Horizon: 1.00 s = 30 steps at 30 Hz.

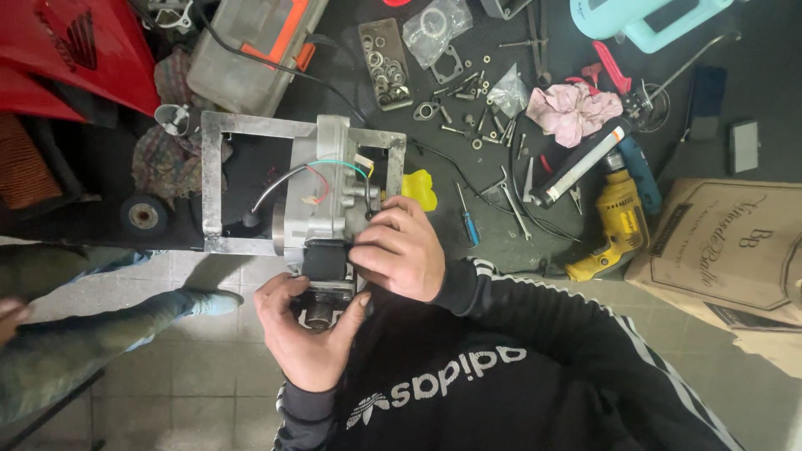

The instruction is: The person cleans a small mechanical component with a cloth and then proceeds to assemble it with other parts on a workbench. They attach a black component to a silver housing and use a wrench to tighten bolts, securing the assembly.

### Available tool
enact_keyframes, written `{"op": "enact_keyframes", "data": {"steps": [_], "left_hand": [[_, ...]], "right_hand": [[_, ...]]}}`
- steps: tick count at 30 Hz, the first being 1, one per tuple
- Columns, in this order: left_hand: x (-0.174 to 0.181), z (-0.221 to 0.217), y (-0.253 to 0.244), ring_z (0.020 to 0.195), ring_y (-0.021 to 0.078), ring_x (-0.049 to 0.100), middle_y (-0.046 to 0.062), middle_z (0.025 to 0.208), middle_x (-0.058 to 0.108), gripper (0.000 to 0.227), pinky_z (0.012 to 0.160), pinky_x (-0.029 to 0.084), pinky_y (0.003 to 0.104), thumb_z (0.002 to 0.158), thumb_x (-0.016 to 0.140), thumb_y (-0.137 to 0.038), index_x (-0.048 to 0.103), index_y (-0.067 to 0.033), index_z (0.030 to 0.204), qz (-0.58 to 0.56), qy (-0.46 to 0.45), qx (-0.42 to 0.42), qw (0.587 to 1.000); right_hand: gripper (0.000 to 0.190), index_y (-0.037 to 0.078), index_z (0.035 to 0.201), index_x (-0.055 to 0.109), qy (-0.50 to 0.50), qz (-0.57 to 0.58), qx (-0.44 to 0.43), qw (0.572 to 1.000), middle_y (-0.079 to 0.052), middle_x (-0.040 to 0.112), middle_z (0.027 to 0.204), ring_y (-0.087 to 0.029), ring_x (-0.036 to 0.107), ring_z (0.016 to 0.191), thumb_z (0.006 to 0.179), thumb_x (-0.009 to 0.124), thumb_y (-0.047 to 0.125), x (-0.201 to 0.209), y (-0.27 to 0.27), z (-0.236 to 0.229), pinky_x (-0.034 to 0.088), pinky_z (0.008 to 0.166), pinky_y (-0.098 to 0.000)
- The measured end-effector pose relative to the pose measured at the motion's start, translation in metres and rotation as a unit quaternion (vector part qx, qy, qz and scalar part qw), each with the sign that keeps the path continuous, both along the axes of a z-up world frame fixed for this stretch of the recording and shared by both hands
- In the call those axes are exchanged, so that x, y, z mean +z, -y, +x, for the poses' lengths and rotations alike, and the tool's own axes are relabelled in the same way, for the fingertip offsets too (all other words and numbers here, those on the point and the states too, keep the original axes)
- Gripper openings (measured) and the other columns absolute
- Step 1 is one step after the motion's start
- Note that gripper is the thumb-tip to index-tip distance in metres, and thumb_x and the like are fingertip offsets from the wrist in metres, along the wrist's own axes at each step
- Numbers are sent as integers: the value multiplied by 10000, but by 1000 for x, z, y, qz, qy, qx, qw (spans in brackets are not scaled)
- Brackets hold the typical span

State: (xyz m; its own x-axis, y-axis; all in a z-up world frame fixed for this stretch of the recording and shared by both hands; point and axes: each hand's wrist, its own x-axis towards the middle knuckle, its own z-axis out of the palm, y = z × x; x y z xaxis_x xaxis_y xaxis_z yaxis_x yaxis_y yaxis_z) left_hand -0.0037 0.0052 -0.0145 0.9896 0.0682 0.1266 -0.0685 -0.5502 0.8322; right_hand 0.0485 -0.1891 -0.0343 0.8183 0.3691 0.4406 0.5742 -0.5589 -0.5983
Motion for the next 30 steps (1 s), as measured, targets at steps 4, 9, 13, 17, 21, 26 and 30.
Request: {"op": "enact_keyframes", "data": {"steps": [4, 9, 13, 17, 21, 26, 30], "left_hand": [[2, 1, 1, 1129, 320, 588, 166, 1228, 540, 770, 985, 510, 419, 660, 978, -239, 481, -59, 1220, -14, -2, 1, 1000], [3, 1, 1, 1142, 316, 591, 161, 1235, 546, 778, 994, 513, 415, 673, 981, -240, 474, -62, 1236, -24, 1, -3, 1000], [2, 1, 1, 1152, 332, 585, 172, 1232, 546, 786, 1015, 500, 426, 649, 983, -231, 479, -59, 1227, -6, 8, 0, 1000], [2, 0, -1, 1176, 322, 570, 175, 1244, 538, 787, 1058, 476, 424, 648, 982, -222, 476, -45, 1224, -20, 1, -1, 1000], [-8, -3, -3, 1224, 299, 553, 157, 1275, 519, 777, 1125, 457, 416, 694, 971, -197, 462, -30, 1258, -56, 12, -9, 998], [-10, -5, -4, 1234, 265, 538, 129, 1292, 497, 792, 1129, 451, 396, 696, 976, -193, 455, -19, 1266, -77, -14, 0, 997], [-13, -6, -5, 1237, 252, 535, 119, 1281, 494, 794, 1136, 449, 389, 704, 978, -199, 451, -17, 1270, -62, -2, -2, 998]], "right_hand": [[375, 125, 1018, 718, 11, 0, -5, 1000, 3, 646, 1041, -245, 596, 994, 684, 886, 152, 3, -1, 0, 452, 1022, -521], [355, 115, 1006, 713, 13, -2, -11, 1000, -6, 644, 1044, -254, 596, 997, 696, 883, 154, 3, -1, 0, 459, 1017, -515], [302, 121, 981, 714, 15, -1, -11, 1000, 1, 641, 1036, -241, 597, 1003, 729, 875, 164, 0, -1, 0, 464, 1020, -511], [312, 127, 983, 713, 10, 7, -15, 1000, 0, 641, 1039, -243, 595, 1010, 712, 862, 164, -1, -1, 0, 460, 1021, -514], [388, 128, 1026, 719, 21, -2, -13, 1000, -5, 646, 1047, -255, 592, 1013, 662, 846, 170, 6, 0, 1, 458, 1029, -525], [392, 123, 1064, 702, 27, -19, -23, 999, -8, 645, 1060, -244, 605, 1045, 696, 837, 140, 4, -4, -3, 476, 1039, -502], [371, 123, 1052, 694, 22, -8, -42, 999, -11, 646, 1061, -245, 610, 1053, 711, 836, 153, 2, -8, -5, 481, 1020, -484]]}}
